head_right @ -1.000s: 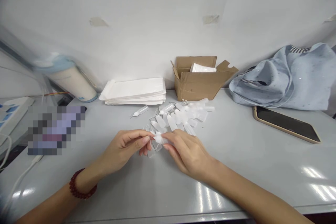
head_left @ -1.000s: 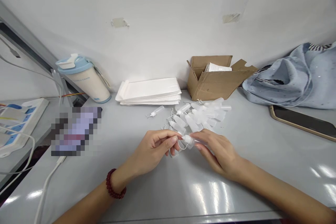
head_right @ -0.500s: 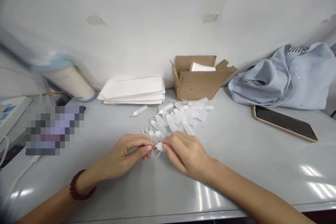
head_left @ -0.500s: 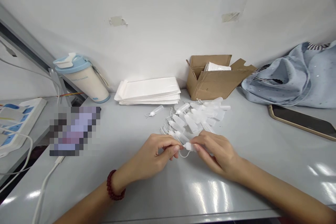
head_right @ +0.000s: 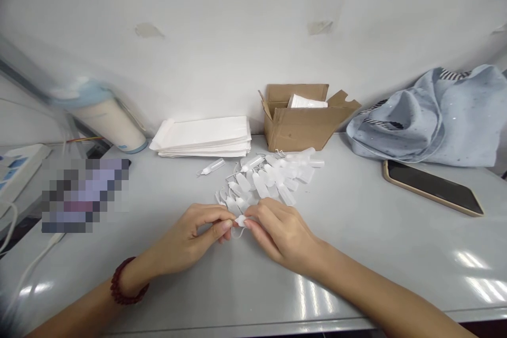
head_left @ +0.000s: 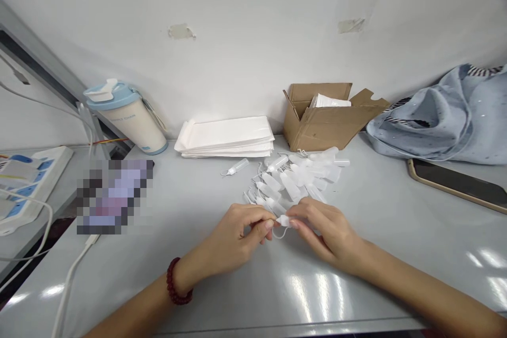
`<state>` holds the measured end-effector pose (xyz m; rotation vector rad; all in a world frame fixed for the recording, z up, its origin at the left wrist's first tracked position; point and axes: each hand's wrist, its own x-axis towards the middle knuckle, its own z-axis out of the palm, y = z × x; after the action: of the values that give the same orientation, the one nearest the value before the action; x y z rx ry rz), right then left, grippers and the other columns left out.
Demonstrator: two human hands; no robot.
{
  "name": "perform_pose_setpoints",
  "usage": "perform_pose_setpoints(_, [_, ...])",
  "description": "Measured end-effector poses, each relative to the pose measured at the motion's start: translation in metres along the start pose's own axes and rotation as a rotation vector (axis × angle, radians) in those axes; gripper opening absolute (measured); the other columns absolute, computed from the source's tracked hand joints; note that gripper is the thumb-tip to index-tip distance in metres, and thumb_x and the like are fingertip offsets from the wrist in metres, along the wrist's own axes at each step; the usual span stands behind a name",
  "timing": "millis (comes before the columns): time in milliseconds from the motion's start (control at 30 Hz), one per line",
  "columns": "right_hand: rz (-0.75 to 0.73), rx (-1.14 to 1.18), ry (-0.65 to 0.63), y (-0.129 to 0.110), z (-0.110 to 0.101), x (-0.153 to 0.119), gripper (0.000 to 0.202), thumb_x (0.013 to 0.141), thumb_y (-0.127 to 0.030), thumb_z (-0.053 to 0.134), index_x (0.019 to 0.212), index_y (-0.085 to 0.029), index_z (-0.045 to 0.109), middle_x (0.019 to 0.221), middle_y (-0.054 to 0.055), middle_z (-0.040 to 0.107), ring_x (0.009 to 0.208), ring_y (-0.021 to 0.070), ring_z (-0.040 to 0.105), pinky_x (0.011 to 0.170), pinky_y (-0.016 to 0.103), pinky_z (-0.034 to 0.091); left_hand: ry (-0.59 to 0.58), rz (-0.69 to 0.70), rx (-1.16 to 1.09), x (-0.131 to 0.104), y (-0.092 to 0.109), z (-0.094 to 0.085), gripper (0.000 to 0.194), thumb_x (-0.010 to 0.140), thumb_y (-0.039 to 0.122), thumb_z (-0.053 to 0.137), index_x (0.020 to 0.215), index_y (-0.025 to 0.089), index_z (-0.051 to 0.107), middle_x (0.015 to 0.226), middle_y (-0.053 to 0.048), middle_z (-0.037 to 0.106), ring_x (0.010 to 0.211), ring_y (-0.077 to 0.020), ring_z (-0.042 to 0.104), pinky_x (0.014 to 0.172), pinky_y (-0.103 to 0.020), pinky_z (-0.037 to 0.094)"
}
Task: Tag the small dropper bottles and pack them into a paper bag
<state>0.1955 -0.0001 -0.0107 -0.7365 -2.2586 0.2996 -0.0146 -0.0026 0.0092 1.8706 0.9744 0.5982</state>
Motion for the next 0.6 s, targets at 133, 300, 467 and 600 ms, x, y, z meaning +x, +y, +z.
perform_pose_setpoints(133, [0.006,-0.051,0.034,0.0025,-0.0044,0.0008,0.013,0.090,-0.013,0.045,0.100,-0.013,0.055,0.075,0.006,0.061,0.063,0.0135,0.054,0.054,0.025,0.045,0.072,-0.019,-0.018,-0.0005,0.0019,0.0020,0.025,0.092,0.025,0.042,0.091,0.016,0.066,0.072,-0.001,0.064,0.065,-0.0113,0.057,0.062,-0.022,0.045])
perform_pose_setpoints(300, [0.000,-0.088,0.104,0.0056,-0.0092,0.0028,0.013,0.090,-0.012,0.046,0.100,-0.015,0.054,0.074,0.005,0.061,0.062,0.0131,0.053,0.054,0.025,0.044,0.184,-0.075,-0.075,-0.0004,0.0011,0.0025,0.022,0.089,0.027,0.050,0.104,0.017,0.062,0.076,-0.001,0.066,0.067,-0.0129,0.060,0.061,-0.023,0.047])
perform_pose_setpoints(467, [-0.009,-0.093,0.093,0.0057,-0.0077,0.0012,0.013,0.090,-0.013,0.046,0.100,-0.015,0.054,0.074,0.005,0.060,0.061,0.0131,0.052,0.053,0.025,0.043,0.203,-0.087,-0.120,0.0002,0.0013,0.0022,0.016,0.088,0.029,0.052,0.090,0.017,0.062,0.071,0.000,0.064,0.064,-0.0121,0.059,0.059,-0.022,0.047])
perform_pose_setpoints(600, [-0.013,-0.082,0.080,0.0029,-0.0049,0.0000,0.013,0.090,-0.013,0.046,0.100,-0.014,0.054,0.074,0.006,0.061,0.061,0.0134,0.054,0.053,0.025,0.044,0.172,-0.093,-0.129,-0.0001,0.0022,0.0025,0.017,0.089,0.028,0.050,0.082,0.016,0.060,0.070,0.000,0.062,0.063,-0.0109,0.057,0.059,-0.022,0.045])
